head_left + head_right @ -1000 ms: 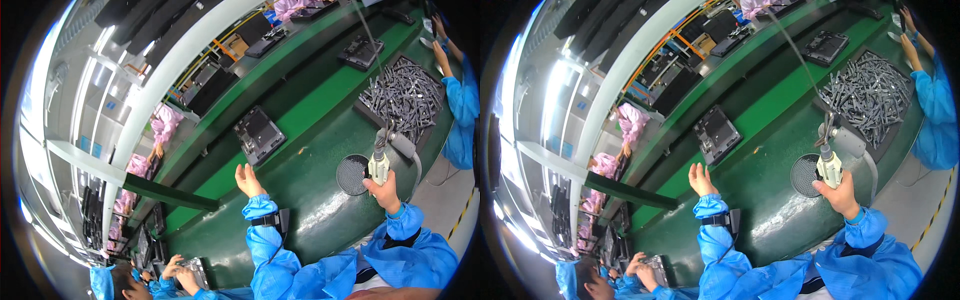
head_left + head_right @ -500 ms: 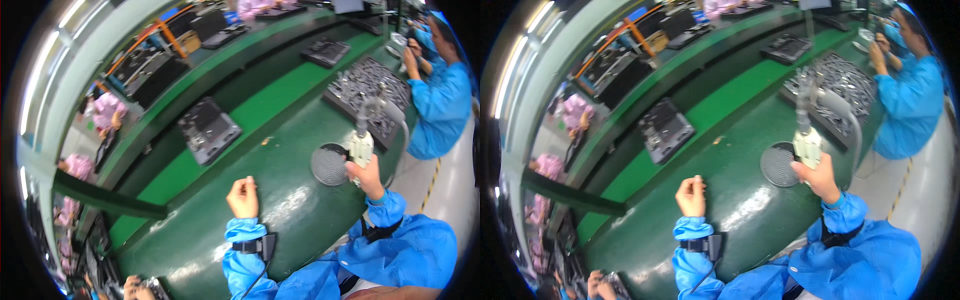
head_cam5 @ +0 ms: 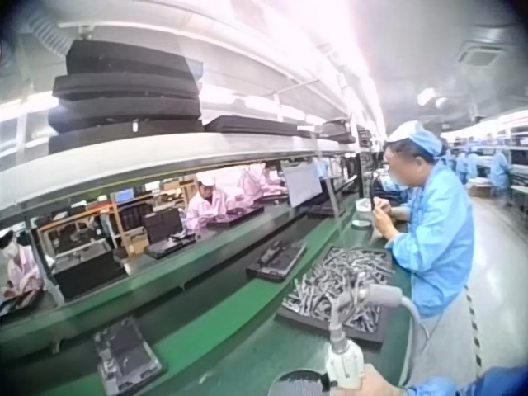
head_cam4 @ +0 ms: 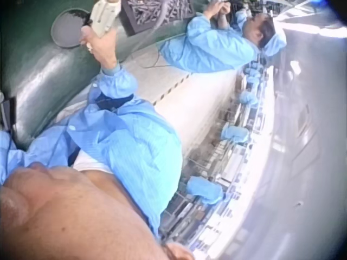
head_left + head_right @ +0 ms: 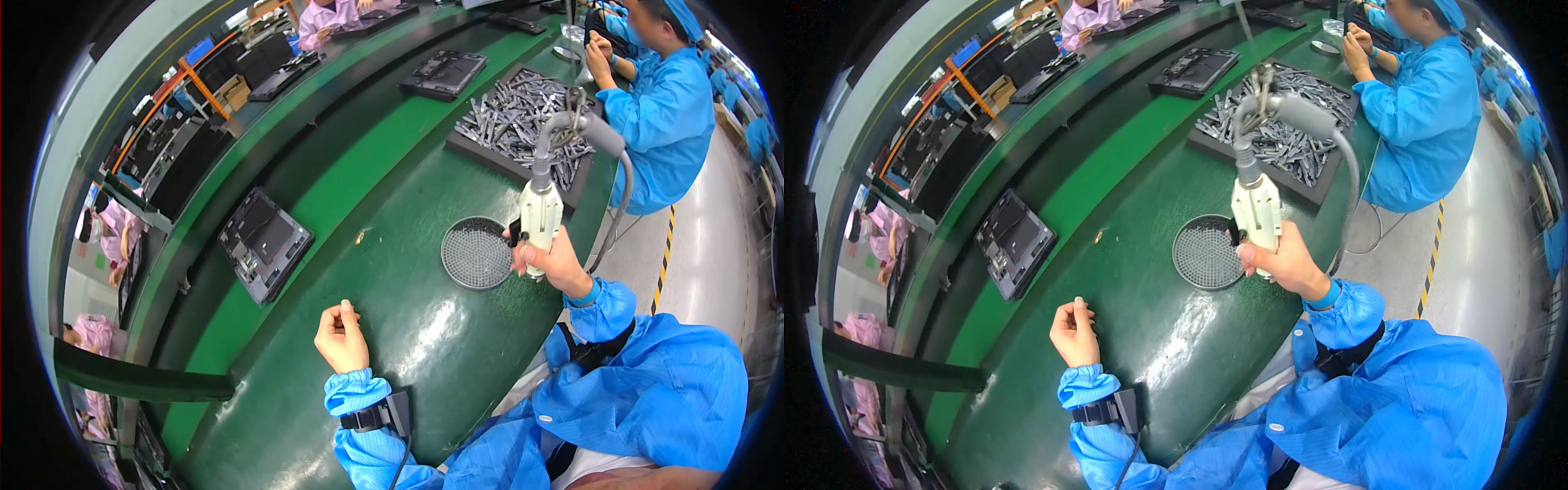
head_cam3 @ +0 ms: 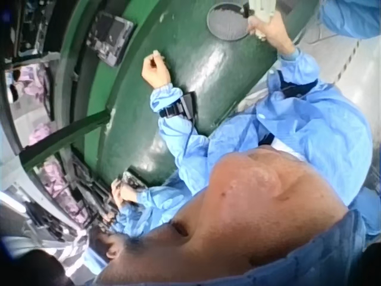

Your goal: The person assembles internal electronic components and ribbon cables into a tablet, securing them with an electric screwdriver.

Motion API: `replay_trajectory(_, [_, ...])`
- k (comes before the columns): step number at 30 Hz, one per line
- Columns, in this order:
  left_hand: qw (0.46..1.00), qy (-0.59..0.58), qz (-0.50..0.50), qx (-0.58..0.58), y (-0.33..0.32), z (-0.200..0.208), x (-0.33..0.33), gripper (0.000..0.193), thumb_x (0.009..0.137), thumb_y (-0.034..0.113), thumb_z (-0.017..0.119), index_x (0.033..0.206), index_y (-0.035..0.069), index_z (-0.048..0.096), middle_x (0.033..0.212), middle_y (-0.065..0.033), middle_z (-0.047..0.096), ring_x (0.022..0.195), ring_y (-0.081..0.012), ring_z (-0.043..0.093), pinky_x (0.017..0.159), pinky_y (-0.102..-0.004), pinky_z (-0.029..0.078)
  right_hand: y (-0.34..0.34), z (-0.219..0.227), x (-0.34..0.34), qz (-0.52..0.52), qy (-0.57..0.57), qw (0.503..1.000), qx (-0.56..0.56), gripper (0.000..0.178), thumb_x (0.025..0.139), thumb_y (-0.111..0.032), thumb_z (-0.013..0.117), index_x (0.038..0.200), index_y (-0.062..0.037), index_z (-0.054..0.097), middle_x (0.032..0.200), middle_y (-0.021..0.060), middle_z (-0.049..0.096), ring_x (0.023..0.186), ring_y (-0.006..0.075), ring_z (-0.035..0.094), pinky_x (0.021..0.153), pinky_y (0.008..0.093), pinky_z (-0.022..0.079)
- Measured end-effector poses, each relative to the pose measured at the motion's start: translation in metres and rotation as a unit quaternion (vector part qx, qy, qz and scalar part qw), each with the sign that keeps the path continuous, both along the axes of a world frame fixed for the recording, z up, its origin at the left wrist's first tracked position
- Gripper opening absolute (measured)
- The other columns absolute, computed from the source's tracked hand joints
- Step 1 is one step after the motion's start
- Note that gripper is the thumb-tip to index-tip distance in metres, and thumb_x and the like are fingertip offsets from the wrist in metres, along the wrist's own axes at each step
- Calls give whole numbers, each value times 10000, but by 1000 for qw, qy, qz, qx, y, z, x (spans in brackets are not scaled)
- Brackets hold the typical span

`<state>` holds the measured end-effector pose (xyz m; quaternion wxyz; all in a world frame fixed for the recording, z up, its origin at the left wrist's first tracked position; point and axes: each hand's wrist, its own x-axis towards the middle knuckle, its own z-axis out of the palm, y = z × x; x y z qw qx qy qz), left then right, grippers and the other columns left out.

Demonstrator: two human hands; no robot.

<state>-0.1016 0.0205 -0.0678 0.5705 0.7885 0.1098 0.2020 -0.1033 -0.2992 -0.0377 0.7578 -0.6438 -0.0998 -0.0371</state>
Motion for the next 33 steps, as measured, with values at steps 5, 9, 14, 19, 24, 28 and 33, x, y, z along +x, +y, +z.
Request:
replay_trajectory(5, [1000, 0, 5, 18, -6, 0, 1, 215, 891, 193, 598, 772, 14, 596, 640, -3, 572, 558, -46, 482, 509, -193, 370, -1, 4, 3, 100, 41, 994, 8, 423, 784, -311, 715, 989, 16, 541, 753, 64, 599, 651, 131, 588, 594, 266, 494])
replay_trajectory(9, [1000, -15, -5, 13, -7, -3, 5, 216, 892, 190, 595, 775, 8, 597, 641, -6, 574, 565, -51, 492, 521, -195, 382, 5, -2, 8, 123, 19, 991, 51, 492, 781, -393, 707, 1002, 12, 536, 766, 73, 603, 659, 146, 591, 611, 284, 497])
replay_trajectory(14, [1000, -16, -4, 15, -6, -3, 6, 224, 894, 194, 592, 778, 2, 597, 647, -12, 577, 577, -55, 500, 533, -195, 388, 6, -5, 12, 140, -3, 990, 9, 603, 814, -534, 605, 1061, 8, 512, 796, 102, 621, 733, 175, 606, 674, 316, 502])
replay_trajectory(19, [999, -13, -8, 34, -6, 0, 7, 237, 890, 204, 598, 777, -3, 597, 648, -9, 577, 580, -51, 493, 529, -201, 378, 20, 8, 19, 215, -8, 970, 114, 694, 846, -621, 446, 1164, -5, 461, 998, 154, 600, 800, 210, 616, 696, 336, 508])
replay_trajectory(24, [999, -5, -7, 39, -11, 0, 10, 231, 885, 189, 601, 763, -6, 598, 631, -14, 582, 571, -54, 492, 532, -205, 388, 45, 18, 49, 326, -17, 923, 203, 849, 853, -706, 139, 1318, -32, 364, 1191, 154, 540, 926, 252, 603, 821, 377, 484])
replay_trajectory(28, [1000, 8, 0, 27, -18, 2, 9, 216, 890, 198, 602, 778, 12, 599, 649, -7, 578, 572, -45, 481, 524, -189, 363, 41, 47, 77, 195, 8, 979, 57, 960, 816, -762, 107, 1178, 20, 529, 951, 146, 642, 845, 194, 626, 781, 298, 482])
replay_trajectory(33, [999, 6, 1, 43, -23, 4, 12, 234, 892, 209, 594, 768, 11, 604, 644, -14, 587, 560, -42, 484, 533, -195, 391, 27, 27, 126, 94, -47, 992, -75, 437, 886, -394, 529, 1004, 20, 607, 845, 71, 656, 727, 110, 607, 662, 259, 488])
